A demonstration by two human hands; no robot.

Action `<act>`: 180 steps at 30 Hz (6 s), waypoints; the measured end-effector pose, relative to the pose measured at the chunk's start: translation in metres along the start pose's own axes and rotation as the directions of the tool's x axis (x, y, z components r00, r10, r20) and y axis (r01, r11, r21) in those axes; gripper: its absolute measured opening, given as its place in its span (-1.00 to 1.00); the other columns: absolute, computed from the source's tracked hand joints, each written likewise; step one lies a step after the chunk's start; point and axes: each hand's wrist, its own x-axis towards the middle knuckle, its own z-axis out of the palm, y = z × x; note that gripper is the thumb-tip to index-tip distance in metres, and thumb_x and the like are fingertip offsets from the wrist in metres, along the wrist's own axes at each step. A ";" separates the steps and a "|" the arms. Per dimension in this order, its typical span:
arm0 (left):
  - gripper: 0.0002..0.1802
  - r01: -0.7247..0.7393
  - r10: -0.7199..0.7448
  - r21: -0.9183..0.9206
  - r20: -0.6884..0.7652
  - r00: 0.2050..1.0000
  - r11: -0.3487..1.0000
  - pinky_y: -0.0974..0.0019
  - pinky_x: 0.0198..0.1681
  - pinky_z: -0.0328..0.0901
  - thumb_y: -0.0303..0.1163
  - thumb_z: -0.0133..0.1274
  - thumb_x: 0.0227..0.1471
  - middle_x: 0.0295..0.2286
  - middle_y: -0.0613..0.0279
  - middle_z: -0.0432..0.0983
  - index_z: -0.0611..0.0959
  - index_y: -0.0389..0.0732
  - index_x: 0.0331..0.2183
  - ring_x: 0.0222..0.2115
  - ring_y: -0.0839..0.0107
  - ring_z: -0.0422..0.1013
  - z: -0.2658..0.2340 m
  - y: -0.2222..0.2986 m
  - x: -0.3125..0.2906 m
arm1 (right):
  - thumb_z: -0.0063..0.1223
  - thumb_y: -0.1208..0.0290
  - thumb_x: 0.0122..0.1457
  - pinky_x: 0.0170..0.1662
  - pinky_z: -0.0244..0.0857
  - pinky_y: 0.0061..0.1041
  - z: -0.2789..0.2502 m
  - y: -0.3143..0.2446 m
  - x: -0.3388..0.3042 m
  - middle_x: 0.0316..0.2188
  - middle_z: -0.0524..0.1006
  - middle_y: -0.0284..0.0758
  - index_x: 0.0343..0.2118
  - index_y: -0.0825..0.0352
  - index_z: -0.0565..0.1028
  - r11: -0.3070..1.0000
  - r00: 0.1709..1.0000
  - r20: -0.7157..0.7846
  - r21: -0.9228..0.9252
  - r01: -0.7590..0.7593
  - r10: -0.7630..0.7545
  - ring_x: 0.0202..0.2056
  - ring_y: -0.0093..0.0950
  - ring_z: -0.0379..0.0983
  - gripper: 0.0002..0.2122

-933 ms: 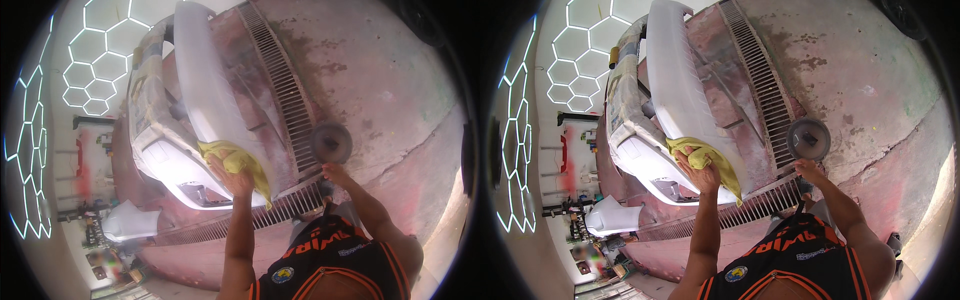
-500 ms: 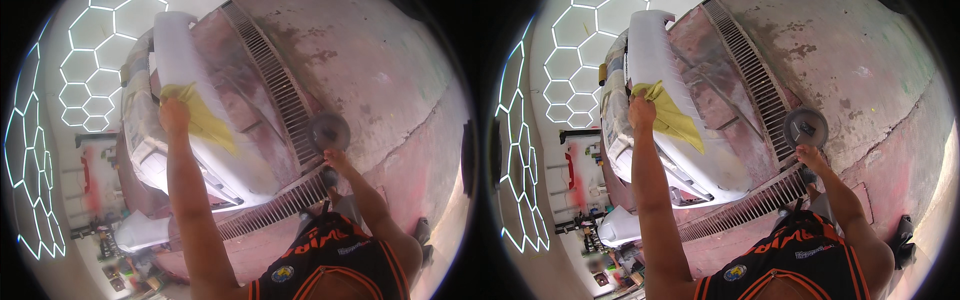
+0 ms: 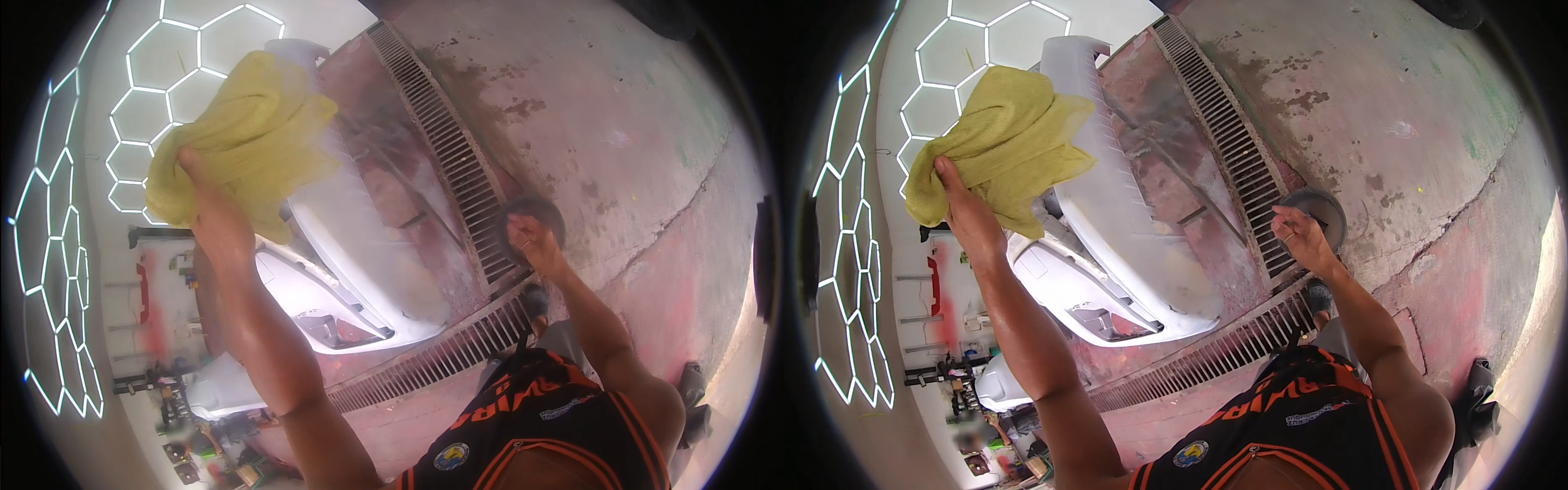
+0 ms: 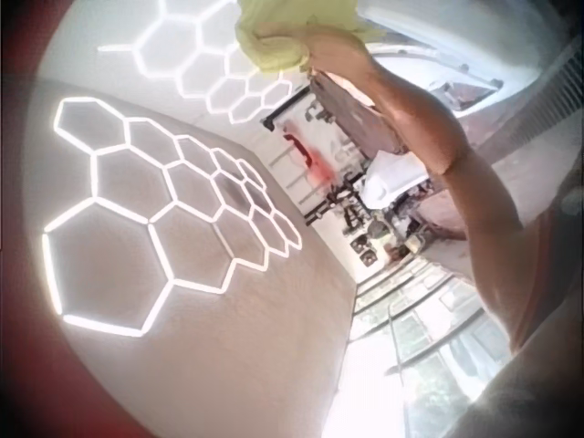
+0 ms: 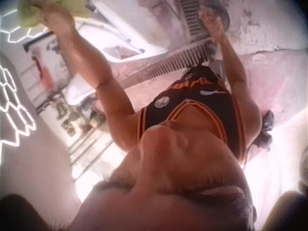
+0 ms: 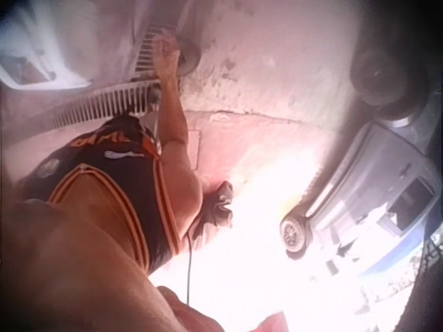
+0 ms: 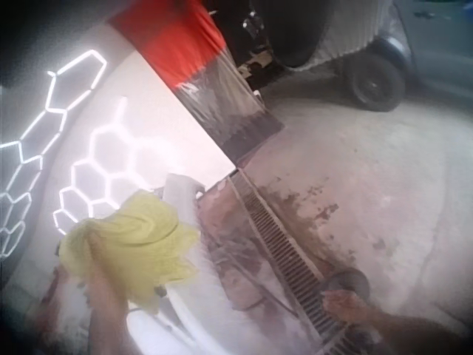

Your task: The person scrubs a white car bumper with a black sanding block and a yellow cloth, then wipes the entire surface clean. The person works on the bumper while it is mounted on a stand in a workshop.

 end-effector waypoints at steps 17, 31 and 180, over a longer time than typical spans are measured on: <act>-0.69 0.189 -0.160 -0.034 0.406 0.900 0.981 0.34 -0.14 0.37 -0.44 -0.05 0.17 -0.31 0.12 0.60 0.63 -0.36 -0.11 -0.27 0.48 0.47 -0.100 -0.134 -0.308 | 0.22 0.38 0.21 0.02 0.36 -0.46 0.135 -0.068 -0.130 -0.12 0.56 -0.29 0.18 0.26 0.41 0.958 0.587 0.774 -0.287 -0.012 0.239 -0.08 -0.49 0.50 -0.53; -0.65 0.077 -0.096 0.104 0.196 0.976 0.992 0.22 -0.16 0.42 -0.38 0.04 0.19 -0.29 -0.02 0.64 0.62 -0.38 -0.05 -0.26 0.24 0.56 -0.266 -0.112 -0.414 | 0.01 0.27 0.37 -0.23 0.39 -0.42 0.255 -0.060 -0.263 -0.32 0.50 -0.23 -0.18 0.44 0.47 0.844 0.507 0.748 0.130 0.521 -0.428 -0.30 -0.46 0.50 -0.74; -0.66 -0.366 -0.586 -0.856 -0.518 0.624 0.366 0.14 -0.03 0.33 -0.13 -0.07 0.35 -0.38 0.23 0.42 0.42 -0.17 -0.39 -0.18 0.28 0.40 -0.265 -0.146 -0.543 | 0.04 0.42 0.33 -0.10 0.47 -0.40 0.358 -0.063 -0.365 -0.31 0.51 -0.28 -0.15 0.34 0.45 0.966 0.784 0.617 0.238 -0.104 -0.067 -0.27 -0.41 0.52 -0.87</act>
